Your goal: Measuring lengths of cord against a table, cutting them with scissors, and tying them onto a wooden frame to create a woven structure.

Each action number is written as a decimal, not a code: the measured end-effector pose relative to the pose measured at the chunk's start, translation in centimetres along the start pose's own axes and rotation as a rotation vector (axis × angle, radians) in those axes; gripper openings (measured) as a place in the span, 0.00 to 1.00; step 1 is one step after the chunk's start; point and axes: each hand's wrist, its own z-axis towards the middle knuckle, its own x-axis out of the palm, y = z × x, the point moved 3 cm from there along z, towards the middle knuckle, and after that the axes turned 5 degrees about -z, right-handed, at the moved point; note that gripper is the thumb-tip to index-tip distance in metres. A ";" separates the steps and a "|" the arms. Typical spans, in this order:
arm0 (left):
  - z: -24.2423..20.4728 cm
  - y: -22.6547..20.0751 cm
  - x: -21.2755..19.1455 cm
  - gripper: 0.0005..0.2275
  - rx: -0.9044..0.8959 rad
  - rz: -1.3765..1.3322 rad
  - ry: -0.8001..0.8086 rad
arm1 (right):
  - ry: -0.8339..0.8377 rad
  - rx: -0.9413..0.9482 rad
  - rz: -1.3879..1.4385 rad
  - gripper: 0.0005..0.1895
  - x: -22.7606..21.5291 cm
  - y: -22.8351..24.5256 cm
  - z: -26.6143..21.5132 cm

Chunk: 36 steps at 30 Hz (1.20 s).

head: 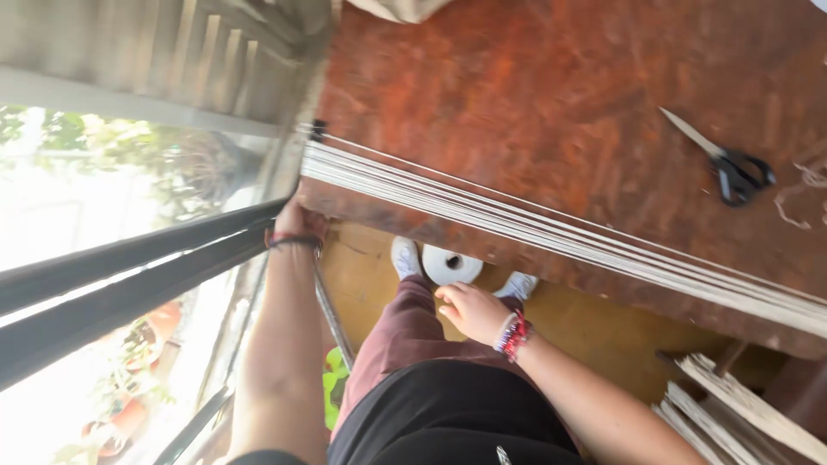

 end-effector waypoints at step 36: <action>-38.2 59.7 9.0 0.10 0.670 1.782 1.214 | -1.232 0.767 -0.308 0.03 -15.2 -46.8 -45.6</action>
